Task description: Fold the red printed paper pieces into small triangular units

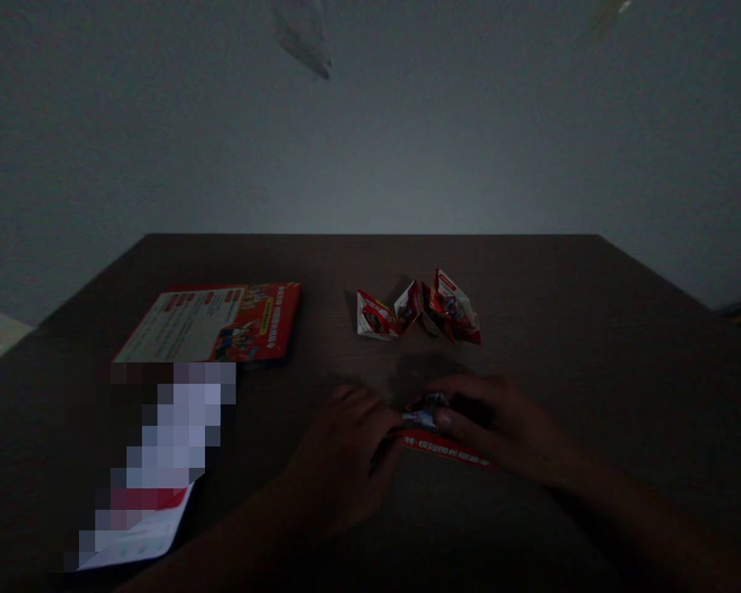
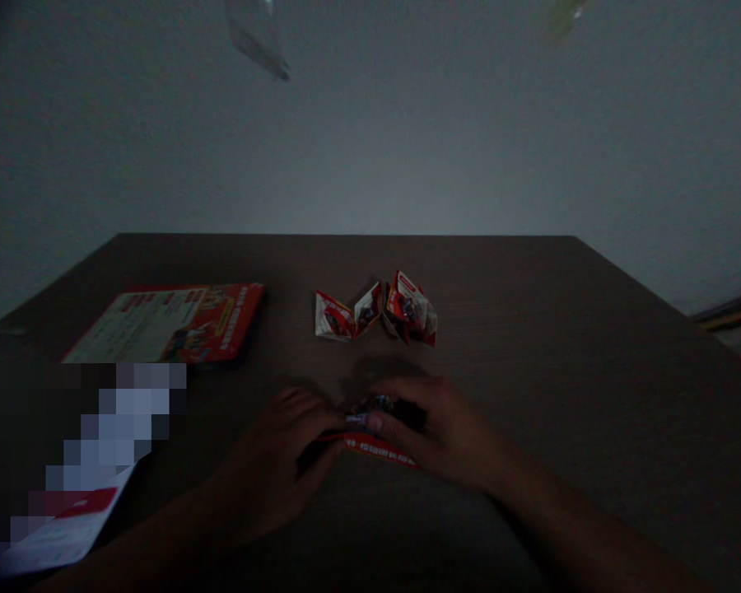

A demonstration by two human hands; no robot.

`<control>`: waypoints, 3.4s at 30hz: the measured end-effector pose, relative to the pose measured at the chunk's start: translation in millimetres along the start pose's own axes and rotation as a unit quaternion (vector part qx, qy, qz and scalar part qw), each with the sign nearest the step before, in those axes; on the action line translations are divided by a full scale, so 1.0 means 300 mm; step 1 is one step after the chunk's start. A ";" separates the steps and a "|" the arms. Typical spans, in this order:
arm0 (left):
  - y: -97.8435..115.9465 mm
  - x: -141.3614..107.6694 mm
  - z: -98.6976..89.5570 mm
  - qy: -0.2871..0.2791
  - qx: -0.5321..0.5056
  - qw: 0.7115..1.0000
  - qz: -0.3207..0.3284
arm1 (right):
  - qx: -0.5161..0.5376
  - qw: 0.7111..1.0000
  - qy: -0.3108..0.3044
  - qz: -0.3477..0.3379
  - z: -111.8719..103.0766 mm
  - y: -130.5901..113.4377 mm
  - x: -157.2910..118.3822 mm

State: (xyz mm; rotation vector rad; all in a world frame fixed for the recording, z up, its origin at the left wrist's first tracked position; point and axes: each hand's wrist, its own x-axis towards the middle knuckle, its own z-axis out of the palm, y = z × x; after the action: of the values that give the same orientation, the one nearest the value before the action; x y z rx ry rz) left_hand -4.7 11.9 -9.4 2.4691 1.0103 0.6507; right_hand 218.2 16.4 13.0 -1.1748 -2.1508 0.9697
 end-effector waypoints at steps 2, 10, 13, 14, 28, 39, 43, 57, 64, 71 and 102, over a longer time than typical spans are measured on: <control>0.000 0.001 0.000 0.002 0.000 1.000 -0.005 | 0.011 1.000 -0.024 -0.014 -0.002 -0.007 -0.003; 0.002 0.006 0.001 0.005 -0.012 1.000 -0.006 | 0.052 0.998 -0.034 0.000 0.015 -0.001 -0.010; 0.005 0.006 -0.002 0.002 -0.012 1.000 -0.008 | 0.058 0.998 -0.032 0.000 0.016 0.007 -0.005; 0.005 0.007 -0.003 0.003 -0.010 1.000 -0.008 | 0.059 0.998 -0.030 0.000 0.016 0.009 -0.004; -0.007 0.004 0.006 0.002 0.008 1.000 0.003 | 0.035 0.999 -0.032 0.016 0.021 0.015 -0.005; -0.005 0.007 0.001 -0.001 0.004 1.000 0.005 | 0.019 0.999 -0.028 0.017 0.022 0.017 -0.003; -0.008 0.007 0.005 -0.002 0.001 1.000 0.005 | 0.016 1.000 -0.021 0.014 0.025 0.027 -0.005; -0.003 0.004 -0.001 -0.006 0.003 1.000 -0.001 | 0.026 0.999 0.021 0.016 0.026 0.030 0.002; -0.006 0.008 0.003 0.002 0.018 0.999 -0.031 | 0.017 1.000 0.024 0.008 0.022 0.026 0.004; 0.000 0.006 -0.001 0.000 0.025 0.998 -0.062 | 0.011 1.000 0.012 -0.002 0.023 0.025 -0.007; -0.003 0.002 -0.021 0.045 0.074 0.996 -0.015 | -0.026 0.991 -0.027 -0.129 0.009 0.022 0.007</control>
State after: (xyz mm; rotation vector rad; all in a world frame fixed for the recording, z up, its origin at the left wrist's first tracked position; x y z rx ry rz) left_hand -8.2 14.0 -4.5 2.5659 1.1654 0.7058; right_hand 218.4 19.7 6.3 -0.8746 -2.3133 0.8430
